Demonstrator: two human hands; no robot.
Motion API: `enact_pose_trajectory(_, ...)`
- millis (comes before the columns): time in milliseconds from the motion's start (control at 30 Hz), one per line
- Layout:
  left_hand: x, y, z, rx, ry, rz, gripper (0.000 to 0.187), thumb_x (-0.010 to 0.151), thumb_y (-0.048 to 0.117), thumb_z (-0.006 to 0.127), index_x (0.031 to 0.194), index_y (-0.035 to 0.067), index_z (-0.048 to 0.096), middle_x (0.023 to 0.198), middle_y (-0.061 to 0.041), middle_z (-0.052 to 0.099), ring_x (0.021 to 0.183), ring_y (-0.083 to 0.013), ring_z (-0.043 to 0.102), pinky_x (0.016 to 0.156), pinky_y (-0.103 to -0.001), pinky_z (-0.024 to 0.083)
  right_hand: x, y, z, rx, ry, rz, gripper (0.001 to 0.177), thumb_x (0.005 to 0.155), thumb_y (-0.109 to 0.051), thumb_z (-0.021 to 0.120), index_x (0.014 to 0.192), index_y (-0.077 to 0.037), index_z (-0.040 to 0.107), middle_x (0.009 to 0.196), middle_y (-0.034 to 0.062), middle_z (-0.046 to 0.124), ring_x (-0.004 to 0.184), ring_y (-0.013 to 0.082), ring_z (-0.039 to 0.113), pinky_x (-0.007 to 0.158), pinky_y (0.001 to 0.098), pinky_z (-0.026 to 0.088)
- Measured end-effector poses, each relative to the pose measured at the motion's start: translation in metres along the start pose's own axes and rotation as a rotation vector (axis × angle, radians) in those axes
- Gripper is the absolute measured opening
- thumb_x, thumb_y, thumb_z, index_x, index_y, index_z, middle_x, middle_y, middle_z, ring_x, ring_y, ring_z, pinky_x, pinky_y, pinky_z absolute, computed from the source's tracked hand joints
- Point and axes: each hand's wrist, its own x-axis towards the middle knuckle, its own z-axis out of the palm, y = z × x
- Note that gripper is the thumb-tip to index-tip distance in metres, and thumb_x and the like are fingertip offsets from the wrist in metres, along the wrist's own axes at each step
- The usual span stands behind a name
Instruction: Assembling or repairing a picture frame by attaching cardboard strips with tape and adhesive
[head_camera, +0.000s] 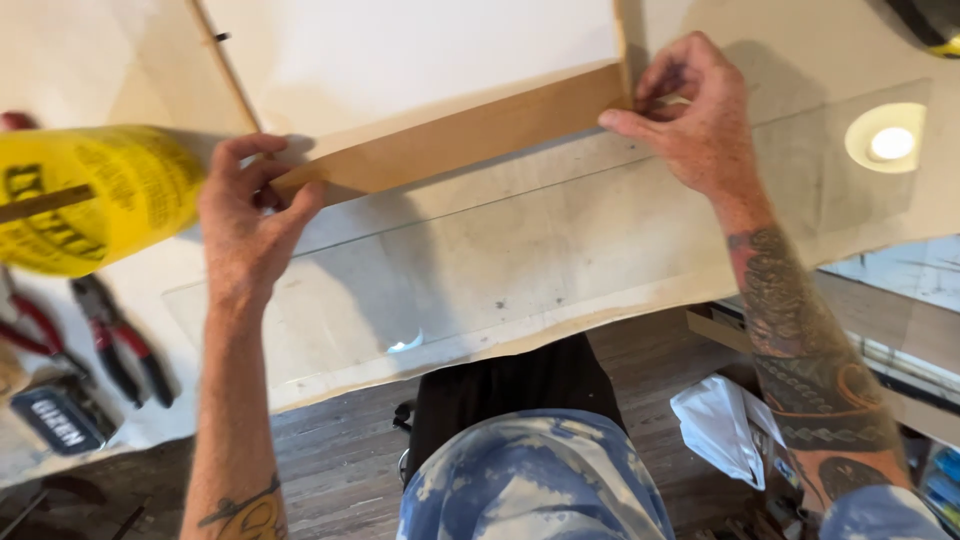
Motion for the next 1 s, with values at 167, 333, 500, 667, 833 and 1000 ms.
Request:
enact_pose_trajectory(167,0.004,-0.018,-0.009,-0.082,-0.028,0.121,0.040,0.075,0.006,0.070,0.110,0.012,0.050,0.091,-0.006,0.071,0.070,-0.0051,0.053,0.061,-0.017,0.045,-0.002,0.018,0.006,0.015,0.032,0.071,0.044,0.087,-0.006,0.091,0.099,-0.009,0.049,0.095,0.0055,0.061,0.082,0.0073,0.058,0.071,0.0178,0.052)
enact_pose_trajectory(333,0.003,-0.018,-0.009,-0.120,0.001,0.189,0.036,0.073,0.005,0.067,0.105,0.014,0.053,0.077,0.001,0.068,0.062,-0.0027,0.047,0.056,-0.016,0.041,-0.008,-0.009,0.005,0.009,0.007,0.158,0.036,0.094,0.004,0.081,0.107,-0.010,0.050,0.110,0.0071,0.064,0.100,0.0112,0.065,0.097,0.0204,0.059)
enact_pose_trajectory(500,-0.001,-0.021,-0.010,-0.118,0.015,0.238,0.037,0.079,0.002,0.069,0.109,0.012,0.051,0.085,-0.006,0.069,0.079,-0.0102,0.064,0.073,-0.020,0.057,-0.007,0.011,0.005,0.054,0.016,0.123,0.038,0.094,0.005,0.082,0.105,-0.010,0.048,0.108,0.0079,0.062,0.103,0.0102,0.062,0.099,0.0217,0.059)
enact_pose_trajectory(667,-0.003,-0.025,-0.010,-0.165,0.035,0.238,0.036,0.079,0.002,0.069,0.109,0.012,0.052,0.080,-0.002,0.061,0.072,-0.0076,0.058,0.069,-0.018,0.054,-0.008,0.016,0.006,0.057,0.007,0.161,0.036,0.096,0.005,0.079,0.105,-0.009,0.047,0.110,0.0078,0.060,0.109,0.0114,0.063,0.099,0.0233,0.062)
enact_pose_trajectory(833,-0.006,-0.020,-0.013,-0.055,0.054,0.255,0.035,0.078,0.009,0.068,0.109,0.014,0.053,0.079,0.001,0.058,0.066,-0.0091,0.048,0.066,-0.023,0.048,-0.007,0.029,0.002,0.069,0.009,0.170,0.037,0.093,0.001,0.079,0.101,-0.014,0.046,0.109,0.0050,0.057,0.107,0.0094,0.059,0.098,0.0213,0.056)
enact_pose_trajectory(1000,-0.008,-0.022,-0.013,-0.081,0.078,0.266,0.034,0.078,0.009,0.067,0.108,0.015,0.054,0.081,0.001,0.057,0.068,-0.0092,0.047,0.067,-0.023,0.047,-0.006,0.028,0.002,0.068,0.010,0.187,0.037,0.093,-0.001,0.079,0.099,-0.014,0.045,0.108,0.0055,0.058,0.108,0.0088,0.060,0.096,0.0215,0.057)
